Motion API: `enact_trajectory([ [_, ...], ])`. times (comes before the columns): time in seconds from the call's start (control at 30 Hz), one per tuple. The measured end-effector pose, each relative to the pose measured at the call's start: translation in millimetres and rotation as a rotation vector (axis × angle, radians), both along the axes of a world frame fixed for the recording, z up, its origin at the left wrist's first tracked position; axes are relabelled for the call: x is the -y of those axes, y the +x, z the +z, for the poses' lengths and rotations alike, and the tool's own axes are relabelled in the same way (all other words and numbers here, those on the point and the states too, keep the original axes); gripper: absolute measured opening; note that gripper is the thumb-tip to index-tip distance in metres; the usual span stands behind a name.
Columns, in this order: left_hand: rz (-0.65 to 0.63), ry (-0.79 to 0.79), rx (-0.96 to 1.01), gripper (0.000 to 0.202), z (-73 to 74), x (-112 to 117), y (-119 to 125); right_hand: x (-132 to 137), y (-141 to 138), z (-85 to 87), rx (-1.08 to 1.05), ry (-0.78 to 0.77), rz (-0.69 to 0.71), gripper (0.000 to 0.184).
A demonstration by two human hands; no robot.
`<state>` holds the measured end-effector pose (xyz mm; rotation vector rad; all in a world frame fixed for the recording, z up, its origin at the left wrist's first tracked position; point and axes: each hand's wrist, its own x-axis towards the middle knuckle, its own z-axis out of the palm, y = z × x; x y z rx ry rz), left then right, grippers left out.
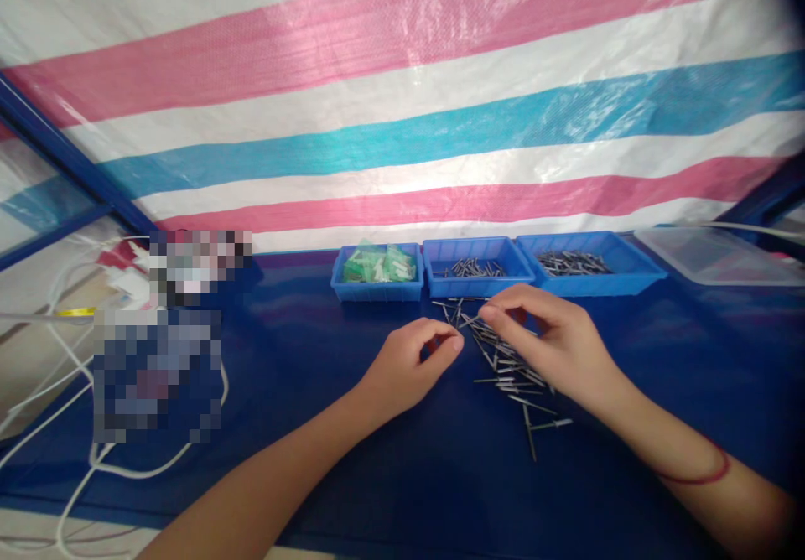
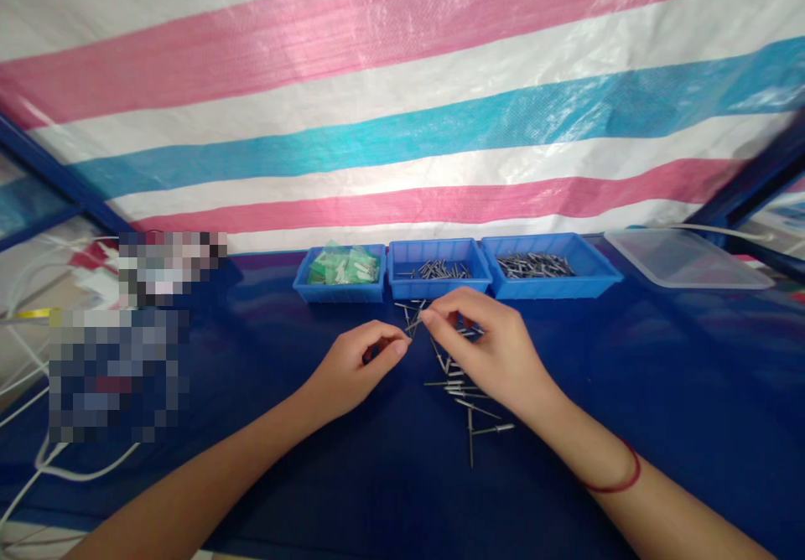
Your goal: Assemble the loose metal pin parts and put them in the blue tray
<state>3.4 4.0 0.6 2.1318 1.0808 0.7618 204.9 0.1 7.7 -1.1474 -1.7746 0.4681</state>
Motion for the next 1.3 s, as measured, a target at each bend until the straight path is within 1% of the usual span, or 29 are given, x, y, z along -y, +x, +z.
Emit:
enact_trajectory([
  [0.07, 0.011, 0.125, -0.104, 0.023, -0.5, -1.4, -2.7, -10.8, 18.9, -0.2, 0.001, 0.057, -0.178, 0.018],
  [0.13, 0.031, 0.248, -0.223, 0.026, -3.3, -4.3, -6.6, -23.9, 44.2, -1.5, 0.036, 0.125, -0.400, 0.023],
  [0.17, 0.037, 0.292, -0.279, 0.029, -5.4, -6.0, -8.5, -30.7, 57.9, -2.8, 0.099, 0.128, -0.492, 0.026],
  [0.2, 0.038, 0.319, -0.328, 0.030, -7.9, -7.8, -10.2, -37.2, 71.0, -4.7, 0.172, 0.164, -0.606, 0.028],
  [0.27, 0.027, 0.340, -0.394, 0.030, -13.0, -11.2, -12.2, -47.6, 92.7, -9.2, 0.369, 0.147, -0.670, 0.029],
  [0.33, 0.021, 0.342, -0.421, 0.027, -16.6, -13.8, -12.4, -52.7, 104.0, -12.8, 0.469, 0.112, -0.674, 0.031],
  [0.37, 0.021, 0.342, -0.426, 0.025, -17.5, -14.7, -12.0, -52.9, 105.3, -13.4, 0.481, 0.115, -0.671, 0.031],
  [0.47, 0.021, 0.346, -0.428, 0.020, -17.6, -15.6, -10.3, -46.9, 94.5, -10.6, 0.459, 0.159, -0.622, 0.028],
  [0.53, 0.029, 0.349, -0.432, 0.018, -16.8, -14.9, -9.5, -40.2, 79.7, -7.0, 0.433, 0.186, -0.577, 0.026],
  [0.6, 0.049, 0.351, -0.440, 0.017, -15.7, -13.5, -8.9, -33.2, 62.1, -4.8, 0.400, 0.204, -0.495, 0.025],
  [0.63, 0.060, 0.350, -0.446, 0.017, -14.8, -12.7, -8.6, -29.7, 52.7, -4.6, 0.383, 0.204, -0.418, 0.024],
  [0.67, 0.066, 0.346, -0.449, 0.018, -13.5, -11.9, -8.4, -26.1, 43.1, -5.0, 0.374, 0.190, -0.308, 0.023],
  [0.77, 0.049, 0.311, -0.406, 0.019, -7.4, -9.8, -7.7, -15.8, 16.0, -8.7, 0.370, 0.085, 0.085, 0.021],
  [0.8, 0.035, 0.295, -0.370, 0.020, -5.2, -9.1, -7.5, -12.9, 8.5, -10.5, 0.363, 0.053, 0.178, 0.021],
  [0.87, 0.009, 0.261, -0.277, 0.019, -1.9, -7.9, -6.9, -8.8, -2.6, -14.0, 0.334, 0.005, 0.286, 0.021],
  [0.97, 0.032, 0.198, -0.098, 0.015, -1.6, -6.0, -5.2, -5.9, -9.8, -17.3, 0.276, -0.046, 0.337, 0.021],
  [1.07, 0.093, 0.068, 0.130, 0.016, -4.5, -3.4, -2.2, -3.9, -11.4, -16.9, 0.225, -0.106, 0.320, 0.017],
  [1.13, 0.118, -0.019, 0.237, 0.018, -5.3, -1.4, -0.2, -1.9, -12.7, -15.1, 0.193, -0.142, 0.310, 0.016],
  [1.2, 0.125, -0.067, 0.270, 0.015, -4.6, 0.3, 1.3, 0.1, -14.6, -13.4, 0.157, -0.156, 0.313, 0.015],
  [1.3, 0.117, -0.090, 0.275, 0.013, -2.6, 1.4, 1.9, 1.9, -17.0, -12.3, 0.113, -0.157, 0.319, 0.014],
])
